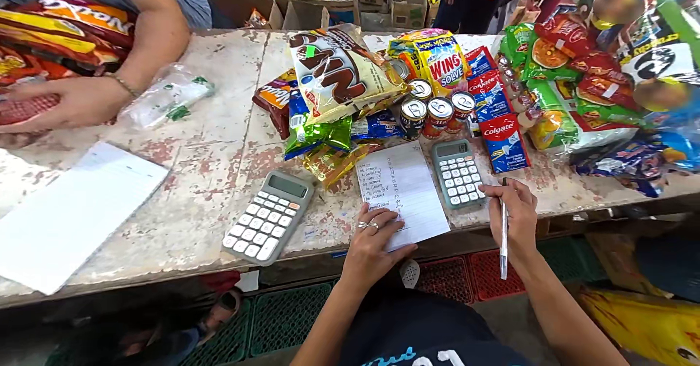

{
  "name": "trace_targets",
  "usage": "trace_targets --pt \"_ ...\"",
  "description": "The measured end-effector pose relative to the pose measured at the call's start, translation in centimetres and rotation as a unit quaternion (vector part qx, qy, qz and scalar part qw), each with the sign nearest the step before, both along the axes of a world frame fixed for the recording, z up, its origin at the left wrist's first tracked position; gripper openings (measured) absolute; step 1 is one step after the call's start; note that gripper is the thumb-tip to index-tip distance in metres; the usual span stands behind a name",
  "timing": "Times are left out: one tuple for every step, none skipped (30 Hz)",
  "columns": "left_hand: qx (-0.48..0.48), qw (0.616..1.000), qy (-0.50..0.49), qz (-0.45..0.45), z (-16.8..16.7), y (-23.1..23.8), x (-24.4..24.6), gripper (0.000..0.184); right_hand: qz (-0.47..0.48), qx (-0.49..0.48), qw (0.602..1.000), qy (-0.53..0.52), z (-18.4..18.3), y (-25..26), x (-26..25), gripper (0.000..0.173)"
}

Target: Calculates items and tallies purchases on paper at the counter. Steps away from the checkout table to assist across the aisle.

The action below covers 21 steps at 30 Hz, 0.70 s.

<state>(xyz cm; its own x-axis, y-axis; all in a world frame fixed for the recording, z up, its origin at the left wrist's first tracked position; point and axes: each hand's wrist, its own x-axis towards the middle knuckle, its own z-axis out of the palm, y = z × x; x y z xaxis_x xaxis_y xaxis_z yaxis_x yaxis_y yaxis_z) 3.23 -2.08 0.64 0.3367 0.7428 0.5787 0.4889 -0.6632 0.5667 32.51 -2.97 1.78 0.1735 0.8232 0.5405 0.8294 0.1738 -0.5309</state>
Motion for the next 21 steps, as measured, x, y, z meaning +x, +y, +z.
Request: trace_targets --pt "0.002 1.000 0.001 0.001 0.0 0.0 0.0 0.047 0.004 0.003 1.000 -0.001 0.2 0.1 -0.4 0.024" --pt "0.002 1.000 0.000 0.001 0.0 -0.1 0.0 0.046 0.009 0.008 1.000 -0.004 0.3 0.2 -0.9 0.024" --pt "0.003 1.000 0.000 0.001 0.0 -0.1 0.0 0.046 0.014 0.012 1.000 -0.008 0.3 0.3 -1.3 0.024" --pt "0.004 1.000 0.000 0.001 0.0 -0.1 0.0 0.046 0.019 0.011 1.000 -0.013 0.2 0.5 -1.7 0.023" --pt "0.004 1.000 0.000 0.001 0.0 -0.1 0.0 0.046 0.023 0.008 1.000 -0.019 -0.2 0.7 -1.8 0.023" --pt "0.002 1.000 -0.001 0.001 0.0 -0.1 0.0 0.046 0.028 0.001 0.999 -0.029 -0.8 1.0 -1.8 0.024" --pt "-0.001 1.000 -0.002 0.001 -0.1 -0.2 0.0 0.046 0.031 -0.014 0.998 -0.045 -1.6 1.4 -1.6 0.024" --pt "-0.003 1.000 -0.003 0.001 -0.2 -0.2 0.0 0.046 0.032 -0.035 0.997 -0.065 -2.5 1.7 -1.2 0.025" --pt "-0.003 1.000 -0.003 0.002 -0.2 -0.2 0.0 0.046 0.035 -0.044 0.996 -0.072 -3.0 1.9 -0.9 0.025" --pt "-0.004 1.000 -0.003 0.003 -0.1 -0.2 0.0 0.046 0.035 -0.041 0.996 -0.071 -2.9 2.0 -0.6 0.025" --pt "-0.005 1.000 -0.005 0.004 -0.1 -0.2 0.0 0.046 0.032 -0.032 0.997 -0.067 -2.6 2.0 -0.4 0.025" --pt "-0.007 1.000 -0.005 0.005 -0.1 -0.2 0.0 0.046 0.025 -0.021 0.997 -0.066 -2.4 2.0 -0.3 0.025" --pt "-0.007 1.000 -0.005 0.006 -0.1 -0.2 0.0 0.047 0.015 -0.017 0.997 -0.068 -2.4 2.0 0.0 0.025" --pt "-0.006 1.000 -0.006 0.005 -0.1 -0.3 0.0 0.046 0.007 -0.028 0.997 -0.075 -2.7 1.9 0.3 0.024" --pt "-0.005 1.000 -0.005 0.005 -0.1 -0.3 0.0 0.046 0.003 -0.036 0.997 -0.075 -2.8 1.9 0.6 0.025" --pt "-0.005 1.000 -0.004 0.006 -0.1 -0.2 0.0 0.046 0.002 -0.032 0.997 -0.072 -2.7 1.8 0.7 0.025" --pt "-0.007 1.000 -0.003 0.008 -0.1 -0.2 0.0 0.046 0.006 -0.023 0.998 -0.065 -2.4 1.7 0.6 0.025" --pt "-0.009 1.000 -0.002 0.008 0.0 -0.3 0.0 0.047 0.012 -0.018 0.998 -0.056 -2.2 1.4 0.5 0.026" --pt "-0.010 1.000 -0.002 0.008 -0.1 -0.3 0.0 0.046 0.016 -0.020 0.998 -0.055 -2.3 1.1 0.5 0.027" --pt "-0.009 1.000 -0.004 0.008 -0.1 -0.3 0.0 0.046 0.016 -0.030 0.997 -0.063 -2.6 1.0 0.5 0.028" --pt "-0.007 1.000 -0.005 0.006 -0.1 -0.3 -0.1 0.046 0.019 -0.034 0.997 -0.066 -2.8 1.1 0.4 0.028"
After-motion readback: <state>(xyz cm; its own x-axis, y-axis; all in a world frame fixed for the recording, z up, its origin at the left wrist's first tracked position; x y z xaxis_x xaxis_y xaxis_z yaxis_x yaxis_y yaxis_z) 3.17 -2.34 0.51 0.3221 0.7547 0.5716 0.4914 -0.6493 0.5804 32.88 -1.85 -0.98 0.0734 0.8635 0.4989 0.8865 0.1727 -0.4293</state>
